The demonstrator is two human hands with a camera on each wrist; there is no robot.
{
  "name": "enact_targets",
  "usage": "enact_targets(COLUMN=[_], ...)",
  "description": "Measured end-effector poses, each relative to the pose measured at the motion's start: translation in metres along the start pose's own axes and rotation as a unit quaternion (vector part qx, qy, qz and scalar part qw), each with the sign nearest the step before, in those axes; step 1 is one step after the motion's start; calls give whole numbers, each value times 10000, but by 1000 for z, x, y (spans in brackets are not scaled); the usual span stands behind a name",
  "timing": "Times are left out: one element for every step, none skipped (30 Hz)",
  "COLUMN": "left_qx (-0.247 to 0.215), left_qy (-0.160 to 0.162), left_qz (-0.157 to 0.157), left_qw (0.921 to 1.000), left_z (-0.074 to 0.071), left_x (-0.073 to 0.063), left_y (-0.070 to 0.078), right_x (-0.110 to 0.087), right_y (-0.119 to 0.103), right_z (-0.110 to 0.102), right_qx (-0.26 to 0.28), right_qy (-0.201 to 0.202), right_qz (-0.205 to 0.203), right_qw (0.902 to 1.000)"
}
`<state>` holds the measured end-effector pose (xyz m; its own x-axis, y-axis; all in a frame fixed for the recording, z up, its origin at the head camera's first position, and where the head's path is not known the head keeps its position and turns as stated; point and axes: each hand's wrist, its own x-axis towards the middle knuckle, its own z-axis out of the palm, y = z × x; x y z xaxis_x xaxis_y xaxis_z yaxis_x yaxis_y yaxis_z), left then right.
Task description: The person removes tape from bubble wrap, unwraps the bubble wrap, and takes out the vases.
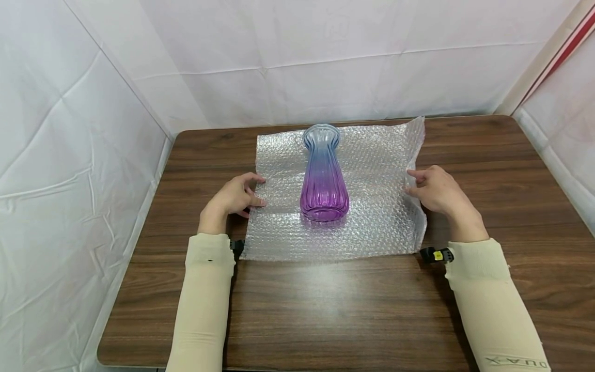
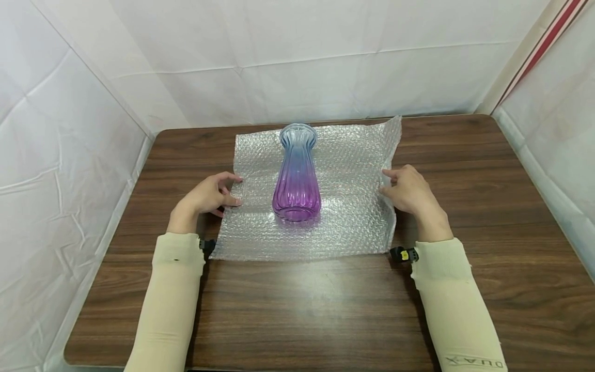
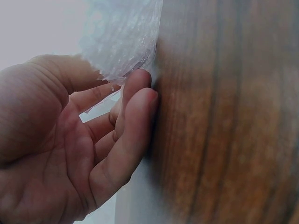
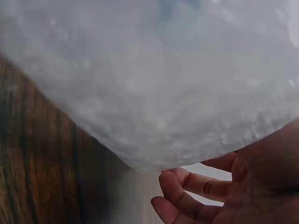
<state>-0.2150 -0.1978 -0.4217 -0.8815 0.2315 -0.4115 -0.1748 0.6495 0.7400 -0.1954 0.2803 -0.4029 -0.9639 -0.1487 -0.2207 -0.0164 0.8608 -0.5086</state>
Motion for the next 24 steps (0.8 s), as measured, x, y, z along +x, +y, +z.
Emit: enact_targets(left_qx=[5, 8, 12, 15, 23, 27, 35, 30, 38, 38, 38, 31, 30, 19, 25, 19, 21, 22, 28, 24, 33, 28, 29, 32], left_qy=[0, 2, 6, 9, 12, 14, 15, 27, 28, 38, 45, 55, 63, 71, 70, 81, 81, 82, 78, 78, 72, 72, 63, 55], left_qz=[4, 10, 13, 17, 23, 32, 41, 47, 57, 61, 66, 69, 70, 67, 68, 63, 62, 62, 61, 57, 60, 60, 63, 67], left_qw=[10000, 10000, 10000, 10000, 10000, 10000, 10000, 10000, 10000, 10000, 10000, 10000, 10000, 10000, 9999, 9999, 9999, 9999, 9999, 10000, 10000, 10000, 10000, 10000], left_z=[0, 0, 0, 0, 0, 0, 0, 0, 1, 1, 1, 1, 1, 1, 1, 1, 1, 1, 1, 1, 1, 1, 1, 1], left_x=[0, 0, 0, 0, 1, 1, 1, 2, 2, 2, 2, 2, 2, 2, 2, 2, 2, 2, 1, 1, 1, 1, 1, 1], left_y=[0, 0, 0, -1, -1, -1, -2, -2, -2, -2, -2, -2, -2, -2, -2, -2, -2, -2, -1, -1, -1, -1, -1, -1], right_x=[0, 0, 1, 1, 1, 1, 2, 2, 2, 2, 2, 2, 3, 2, 2, 2, 2, 2, 3, 2, 3, 3, 3, 3], right_y=[1, 2, 2, 3, 4, 5, 6, 6, 7, 8, 9, 9, 10, 10, 11, 11, 12, 13, 13, 14, 14, 15, 15, 15], right_z=[0, 0, 0, 0, -1, -1, -1, -1, -2, -2, -2, -2, -2, -2, -2, -2, -2, -2, -2, -2, -2, -2, -2, -2], right_qx=[-10, -13, -6, -4, -2, -10, -2, 15, 21, 27, 42, 45, 64, 78, 88, 104, 115, 128, 149, 158, 159, 160, 159, 155], right_qy=[-8, -20, -38, -52, -73, -88, -104, -111, -114, -103, -92, -70, -50, -32, -23, -10, -4, 0, 3, -7, -15, -18, -26, -28], right_qz=[9, 18, 31, 40, 53, 59, 72, 82, 84, 81, 88, 86, 99, 109, 118, 130, 148, 166, 192, 200, 208, 215, 221, 223], right_qw=[10000, 10000, 10000, 10000, 10000, 9999, 9999, 9999, 9999, 9999, 9999, 9999, 9999, 9999, 9999, 9999, 9998, 9998, 9997, 9997, 9997, 9996, 9996, 9996])
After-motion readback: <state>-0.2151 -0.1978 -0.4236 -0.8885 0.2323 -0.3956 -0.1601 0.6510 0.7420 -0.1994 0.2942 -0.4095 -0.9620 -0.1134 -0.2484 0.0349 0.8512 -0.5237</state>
